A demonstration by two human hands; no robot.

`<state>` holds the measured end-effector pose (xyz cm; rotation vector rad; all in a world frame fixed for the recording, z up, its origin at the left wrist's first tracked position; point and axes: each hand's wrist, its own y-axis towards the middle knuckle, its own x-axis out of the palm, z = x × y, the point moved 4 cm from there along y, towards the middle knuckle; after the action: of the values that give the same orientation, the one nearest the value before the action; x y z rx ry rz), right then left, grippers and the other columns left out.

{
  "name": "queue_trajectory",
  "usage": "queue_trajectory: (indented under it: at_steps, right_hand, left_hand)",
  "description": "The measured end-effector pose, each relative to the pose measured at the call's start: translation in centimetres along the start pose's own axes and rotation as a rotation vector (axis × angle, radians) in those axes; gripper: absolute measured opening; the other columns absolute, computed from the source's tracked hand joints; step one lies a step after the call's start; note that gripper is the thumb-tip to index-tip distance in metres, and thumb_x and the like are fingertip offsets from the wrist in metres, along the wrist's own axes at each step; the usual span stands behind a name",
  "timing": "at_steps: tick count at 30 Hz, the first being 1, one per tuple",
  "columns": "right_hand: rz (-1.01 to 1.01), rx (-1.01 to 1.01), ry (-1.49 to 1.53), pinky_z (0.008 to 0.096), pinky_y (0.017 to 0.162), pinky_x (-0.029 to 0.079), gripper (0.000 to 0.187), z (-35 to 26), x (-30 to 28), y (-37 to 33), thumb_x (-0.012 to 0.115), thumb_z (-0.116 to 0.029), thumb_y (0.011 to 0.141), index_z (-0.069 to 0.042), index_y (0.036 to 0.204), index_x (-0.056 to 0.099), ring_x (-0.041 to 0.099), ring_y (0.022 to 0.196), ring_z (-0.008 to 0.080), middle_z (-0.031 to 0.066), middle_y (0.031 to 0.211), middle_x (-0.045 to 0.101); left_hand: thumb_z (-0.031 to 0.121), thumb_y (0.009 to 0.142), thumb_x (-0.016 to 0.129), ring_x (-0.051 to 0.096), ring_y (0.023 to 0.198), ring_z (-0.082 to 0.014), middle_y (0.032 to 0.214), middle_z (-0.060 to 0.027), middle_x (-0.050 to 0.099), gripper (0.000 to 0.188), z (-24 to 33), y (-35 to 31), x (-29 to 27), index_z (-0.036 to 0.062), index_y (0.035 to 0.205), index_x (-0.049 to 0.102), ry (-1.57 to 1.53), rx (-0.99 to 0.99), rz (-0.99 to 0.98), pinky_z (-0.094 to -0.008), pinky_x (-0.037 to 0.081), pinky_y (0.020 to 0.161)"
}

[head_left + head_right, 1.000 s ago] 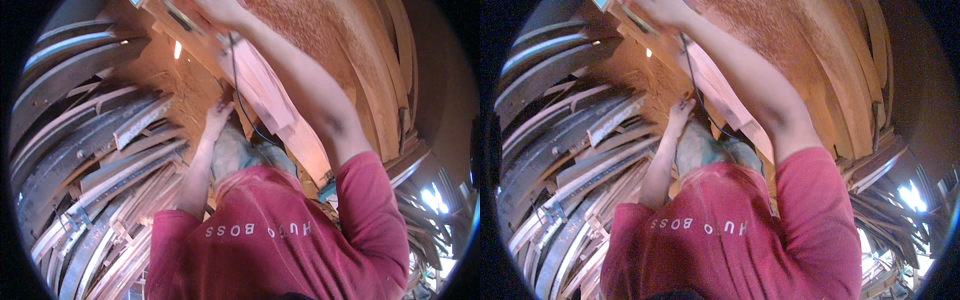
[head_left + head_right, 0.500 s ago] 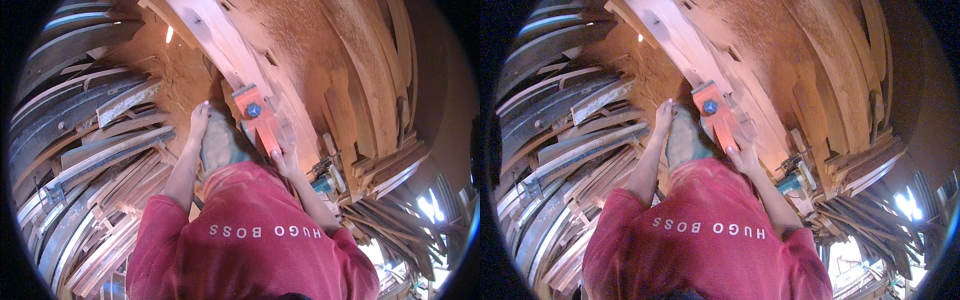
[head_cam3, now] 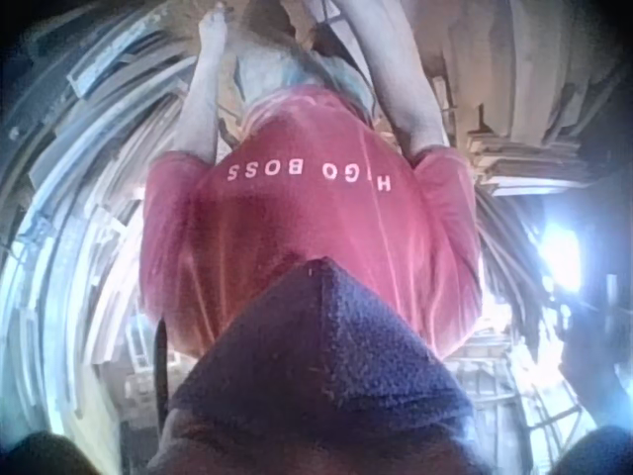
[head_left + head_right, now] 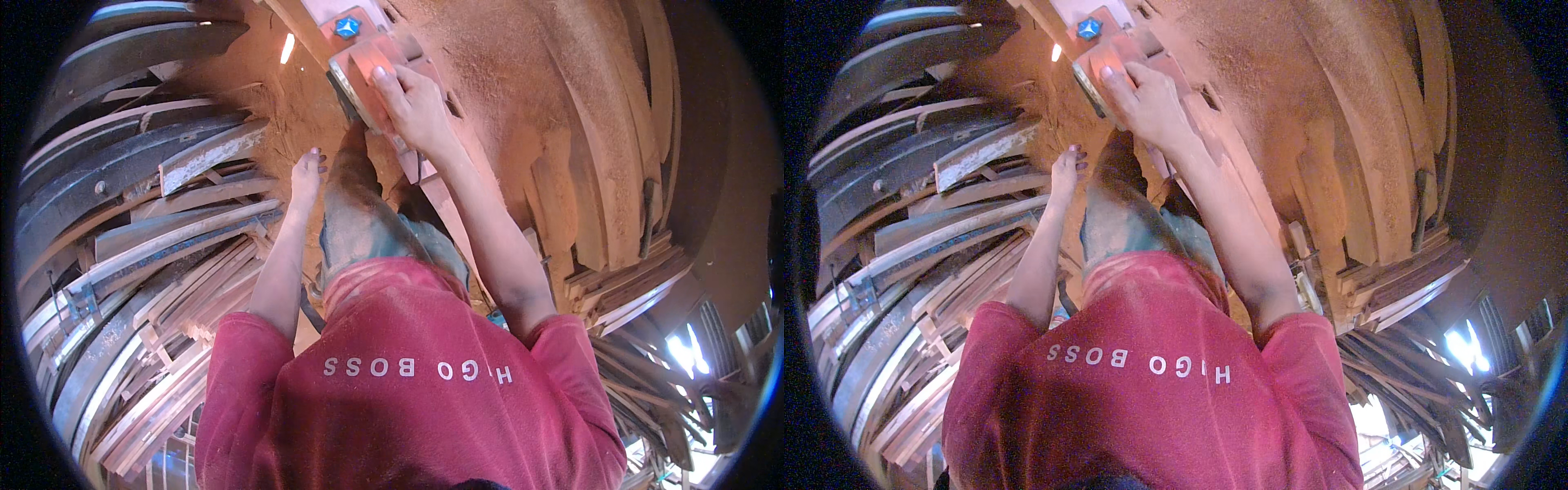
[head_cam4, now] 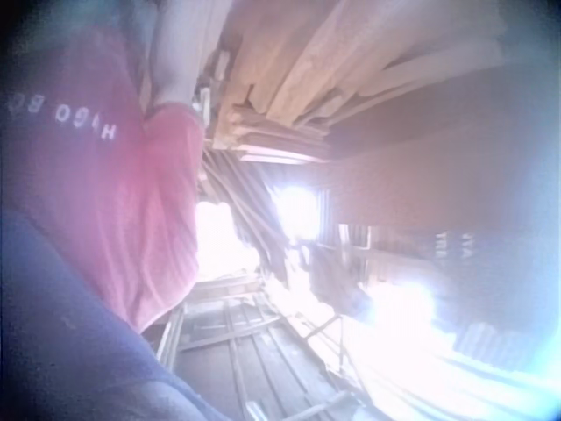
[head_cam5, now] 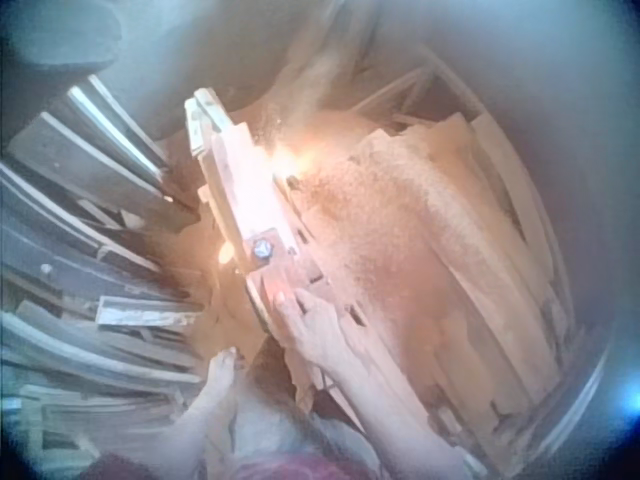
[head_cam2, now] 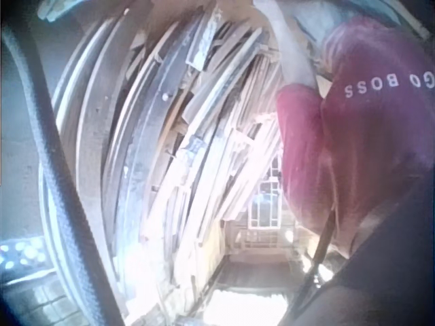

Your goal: The person cuts a wooden plank with a circular saw and then shapes the edge of the plank using a power planer.

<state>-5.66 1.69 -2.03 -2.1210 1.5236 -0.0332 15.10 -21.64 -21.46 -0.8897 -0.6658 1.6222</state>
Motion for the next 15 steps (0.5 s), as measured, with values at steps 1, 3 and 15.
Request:
queue_trajectory:
  at_steps: [1,3,15]
  right_hand:
    - [0.006,-0.006,-0.011,0.0447,0.073,0.050,0.042,0.5,-0.5,-1.6,0.057,-0.040,0.098,0.001,0.100,0.065,0.067,0.085,0.0417,0.0280,0.089,0.066]
    - [0.002,0.011,0.004,0.0446,0.074,0.051,0.041,2.0,-1.0,-5.6,0.056,-0.038,0.098,0.002,0.103,0.065,0.067,0.085,0.0415,0.0273,0.089,0.066]
    - [-0.064,0.184,0.055,0.0413,0.070,0.049,0.047,10.0,-2.0,-22.3,0.056,-0.041,0.097,0.005,0.106,0.064,0.064,0.077,0.0294,0.0205,0.082,0.063]
  left_hand:
    - [0.054,0.102,0.047,0.067,0.098,-0.0208,0.121,-0.0121,0.069,0.060,0.2,-0.3,0.2,0.0028,0.132,0.059,0.002,-0.008,0.014,-0.0354,0.053,0.078]
    - [0.054,0.102,0.047,0.067,0.099,-0.0209,0.122,-0.0124,0.068,0.060,-0.5,-0.6,0.3,0.0026,0.132,0.059,-0.001,-0.014,0.026,-0.0352,0.053,0.078]
    - [0.044,0.105,0.047,0.067,0.093,-0.0189,0.116,-0.0127,0.070,0.050,-7.0,-3.4,3.2,0.0024,0.129,0.061,0.015,0.015,-0.015,-0.0321,0.053,0.076]
